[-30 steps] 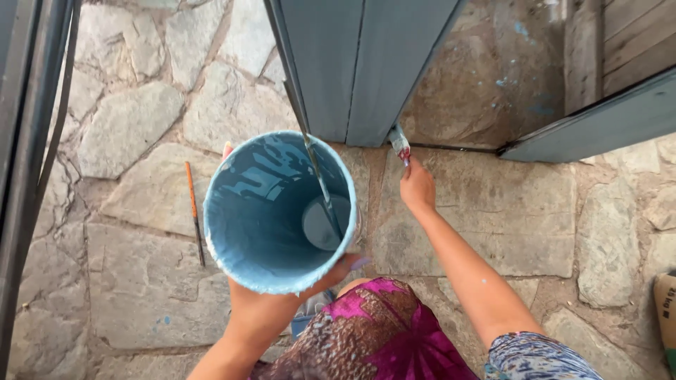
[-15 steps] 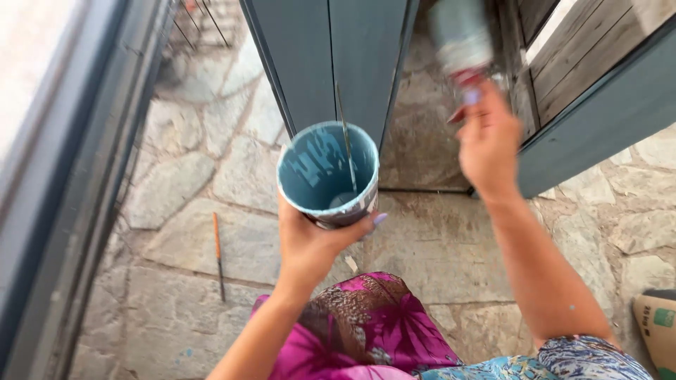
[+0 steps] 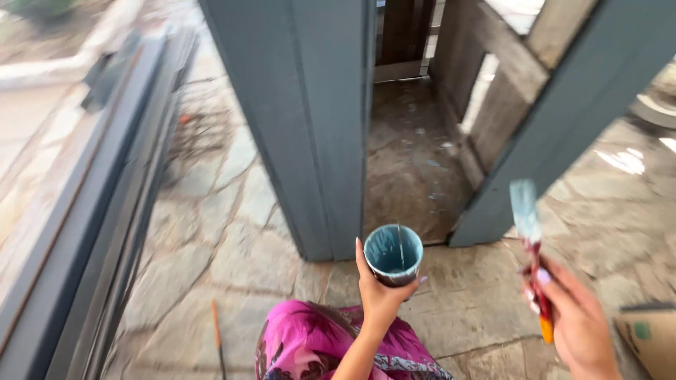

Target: Painting a wooden doghouse with blue paint using a brush.

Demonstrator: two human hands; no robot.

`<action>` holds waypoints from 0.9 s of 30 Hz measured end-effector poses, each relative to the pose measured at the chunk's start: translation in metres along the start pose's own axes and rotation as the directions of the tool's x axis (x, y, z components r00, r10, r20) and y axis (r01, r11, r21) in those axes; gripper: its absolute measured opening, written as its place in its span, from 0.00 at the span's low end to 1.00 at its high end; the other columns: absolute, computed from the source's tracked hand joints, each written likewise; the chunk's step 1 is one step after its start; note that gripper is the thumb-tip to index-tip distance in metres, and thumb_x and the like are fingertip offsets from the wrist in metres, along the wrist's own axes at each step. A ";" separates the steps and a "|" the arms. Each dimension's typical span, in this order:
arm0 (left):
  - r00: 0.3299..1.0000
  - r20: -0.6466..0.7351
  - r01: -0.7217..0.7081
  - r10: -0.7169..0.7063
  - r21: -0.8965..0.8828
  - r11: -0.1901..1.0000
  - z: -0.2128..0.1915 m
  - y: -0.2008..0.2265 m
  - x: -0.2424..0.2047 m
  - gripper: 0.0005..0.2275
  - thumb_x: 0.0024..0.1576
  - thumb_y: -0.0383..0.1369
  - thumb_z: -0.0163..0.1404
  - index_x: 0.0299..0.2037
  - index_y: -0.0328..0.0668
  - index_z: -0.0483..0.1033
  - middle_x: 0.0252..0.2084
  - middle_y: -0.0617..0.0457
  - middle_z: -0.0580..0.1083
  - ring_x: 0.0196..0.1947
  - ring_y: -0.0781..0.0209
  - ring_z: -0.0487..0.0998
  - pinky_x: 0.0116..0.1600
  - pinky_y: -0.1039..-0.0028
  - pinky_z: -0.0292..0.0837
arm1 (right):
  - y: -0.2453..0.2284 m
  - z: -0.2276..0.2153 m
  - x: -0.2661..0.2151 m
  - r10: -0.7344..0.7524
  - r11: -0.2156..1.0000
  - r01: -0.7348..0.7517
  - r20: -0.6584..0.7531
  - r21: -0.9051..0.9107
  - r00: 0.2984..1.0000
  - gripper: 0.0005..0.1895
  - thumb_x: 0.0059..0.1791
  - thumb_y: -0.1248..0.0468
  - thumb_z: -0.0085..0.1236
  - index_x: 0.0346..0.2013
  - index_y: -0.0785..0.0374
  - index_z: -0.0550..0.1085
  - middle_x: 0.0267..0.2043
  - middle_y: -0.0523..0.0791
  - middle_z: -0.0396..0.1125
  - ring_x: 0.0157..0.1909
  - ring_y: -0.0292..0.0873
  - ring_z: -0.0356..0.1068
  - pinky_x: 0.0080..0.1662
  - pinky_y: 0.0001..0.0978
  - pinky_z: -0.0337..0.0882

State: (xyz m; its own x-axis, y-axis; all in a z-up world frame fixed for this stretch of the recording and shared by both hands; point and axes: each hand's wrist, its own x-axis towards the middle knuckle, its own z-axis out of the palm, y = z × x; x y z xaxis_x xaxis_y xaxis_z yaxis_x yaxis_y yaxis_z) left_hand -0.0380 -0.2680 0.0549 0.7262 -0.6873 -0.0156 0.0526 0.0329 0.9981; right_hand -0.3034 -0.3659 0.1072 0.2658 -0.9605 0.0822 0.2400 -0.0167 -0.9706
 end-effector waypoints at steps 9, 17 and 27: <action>0.908 0.343 -0.273 0.242 0.045 0.961 -0.006 -0.045 0.052 0.63 0.35 0.35 0.74 0.77 0.44 0.35 0.67 0.51 0.71 0.66 0.47 0.73 0.66 0.58 0.66 | 0.017 0.018 -0.034 0.115 0.993 -0.117 -0.344 0.014 0.932 0.20 0.54 0.77 0.43 0.61 0.76 0.68 0.46 0.58 0.66 0.33 0.49 0.60 0.30 0.33 0.54; 0.779 0.310 -0.560 0.545 -0.046 0.827 -0.018 -0.034 0.082 0.54 0.50 0.28 0.69 0.77 0.39 0.32 0.71 0.44 0.67 0.69 0.42 0.71 0.71 0.47 0.63 | -0.068 0.065 -0.033 0.032 0.924 -0.044 -0.036 -0.380 0.999 0.34 0.50 0.75 0.47 0.72 0.74 0.57 0.36 0.62 0.74 0.32 0.50 0.74 0.25 0.35 0.73; 0.655 0.274 -0.718 0.704 -0.065 0.693 -0.014 -0.036 0.107 0.48 0.58 0.26 0.64 0.77 0.36 0.33 0.70 0.34 0.65 0.70 0.36 0.70 0.76 0.43 0.58 | -0.157 0.135 0.024 0.048 -0.187 0.757 0.764 -0.626 0.644 0.21 0.48 0.64 0.50 0.56 0.61 0.73 0.58 0.43 0.72 0.49 0.44 0.75 0.53 0.37 0.75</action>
State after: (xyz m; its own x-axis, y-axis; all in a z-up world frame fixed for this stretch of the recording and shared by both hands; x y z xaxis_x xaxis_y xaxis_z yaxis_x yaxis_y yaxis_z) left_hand 0.0474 -0.3324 0.0163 0.3250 -0.6256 0.7092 -0.4406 0.5634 0.6989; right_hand -0.2084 -0.3490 0.2926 0.8959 -0.4069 0.1786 -0.4282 -0.8978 0.1025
